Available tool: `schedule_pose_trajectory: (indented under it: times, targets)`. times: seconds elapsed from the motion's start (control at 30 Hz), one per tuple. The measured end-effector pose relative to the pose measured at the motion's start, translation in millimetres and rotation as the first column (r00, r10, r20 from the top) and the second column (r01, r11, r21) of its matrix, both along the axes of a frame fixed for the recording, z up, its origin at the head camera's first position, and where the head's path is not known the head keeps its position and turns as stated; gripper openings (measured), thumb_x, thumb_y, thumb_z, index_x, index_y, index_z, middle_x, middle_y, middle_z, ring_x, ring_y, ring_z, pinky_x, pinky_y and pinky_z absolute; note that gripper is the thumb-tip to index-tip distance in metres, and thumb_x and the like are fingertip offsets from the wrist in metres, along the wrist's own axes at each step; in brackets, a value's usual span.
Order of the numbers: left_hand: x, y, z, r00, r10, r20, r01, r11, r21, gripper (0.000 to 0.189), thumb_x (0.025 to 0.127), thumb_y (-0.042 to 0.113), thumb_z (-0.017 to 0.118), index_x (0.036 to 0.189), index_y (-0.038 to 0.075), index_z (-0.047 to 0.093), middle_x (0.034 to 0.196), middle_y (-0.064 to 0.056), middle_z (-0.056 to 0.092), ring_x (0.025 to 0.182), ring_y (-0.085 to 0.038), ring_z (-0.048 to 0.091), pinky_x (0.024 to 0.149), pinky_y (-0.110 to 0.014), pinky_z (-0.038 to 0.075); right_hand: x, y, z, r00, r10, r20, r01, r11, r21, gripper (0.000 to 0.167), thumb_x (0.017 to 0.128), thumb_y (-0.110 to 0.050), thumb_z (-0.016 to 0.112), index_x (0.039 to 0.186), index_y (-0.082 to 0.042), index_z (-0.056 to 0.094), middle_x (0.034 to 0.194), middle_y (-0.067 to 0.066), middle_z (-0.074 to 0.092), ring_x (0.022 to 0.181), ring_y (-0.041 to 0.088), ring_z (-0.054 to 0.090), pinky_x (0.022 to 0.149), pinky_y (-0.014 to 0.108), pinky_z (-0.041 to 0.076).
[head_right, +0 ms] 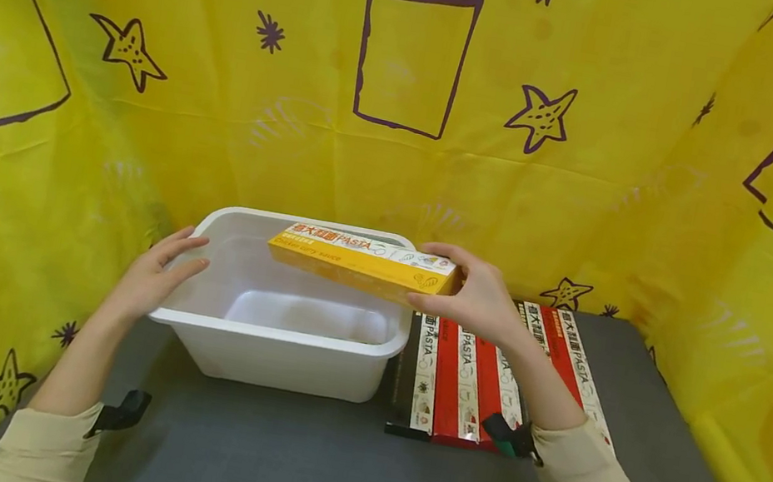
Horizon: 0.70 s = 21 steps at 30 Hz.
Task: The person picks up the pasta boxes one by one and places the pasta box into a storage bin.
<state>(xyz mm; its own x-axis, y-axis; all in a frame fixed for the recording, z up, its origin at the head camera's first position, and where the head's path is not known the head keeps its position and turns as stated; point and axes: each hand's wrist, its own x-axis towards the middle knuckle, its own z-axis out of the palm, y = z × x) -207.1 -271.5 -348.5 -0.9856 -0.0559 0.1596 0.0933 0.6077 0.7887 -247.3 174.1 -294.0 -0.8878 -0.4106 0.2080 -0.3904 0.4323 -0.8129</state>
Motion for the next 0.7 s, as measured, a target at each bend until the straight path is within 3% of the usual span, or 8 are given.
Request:
schedule_pose_trajectory:
  times: [0.43, 0.7]
  targets:
    - [-0.9, 0.6, -1.3, 1.0, 0.018, 0.003, -0.018, 1.0, -0.003, 0.056, 0.099, 0.033, 0.055, 0.144, 0.001, 0.045, 0.161, -0.012, 0.019, 0.144, -0.043, 0.016, 0.107, -0.069, 0.02, -17.5, -30, -4.1, 0.991, 0.017, -0.135, 0.007, 0.984, 0.177, 0.069, 0.071, -0.039, 0.085, 0.133, -0.024, 0.06, 0.099, 0.007, 0.063, 0.08, 0.022, 0.055, 0.063, 0.033, 0.048]
    - [0.0, 2.0, 0.9, 1.0, 0.022, 0.009, -0.022, 1.0, 0.0, 0.056, 0.099, 0.033, 0.056, 0.143, 0.0, 0.045, 0.161, -0.013, 0.02, 0.144, -0.041, 0.016, 0.108, -0.067, 0.019, -26.1, -50, -10.0, 0.986, 0.045, -0.162, -0.007, 0.974, 0.226, 0.073, 0.07, -0.041, 0.084, 0.134, -0.017, 0.059, 0.111, 0.003, 0.066, 0.09, 0.021, 0.058, 0.073, 0.035, 0.048]
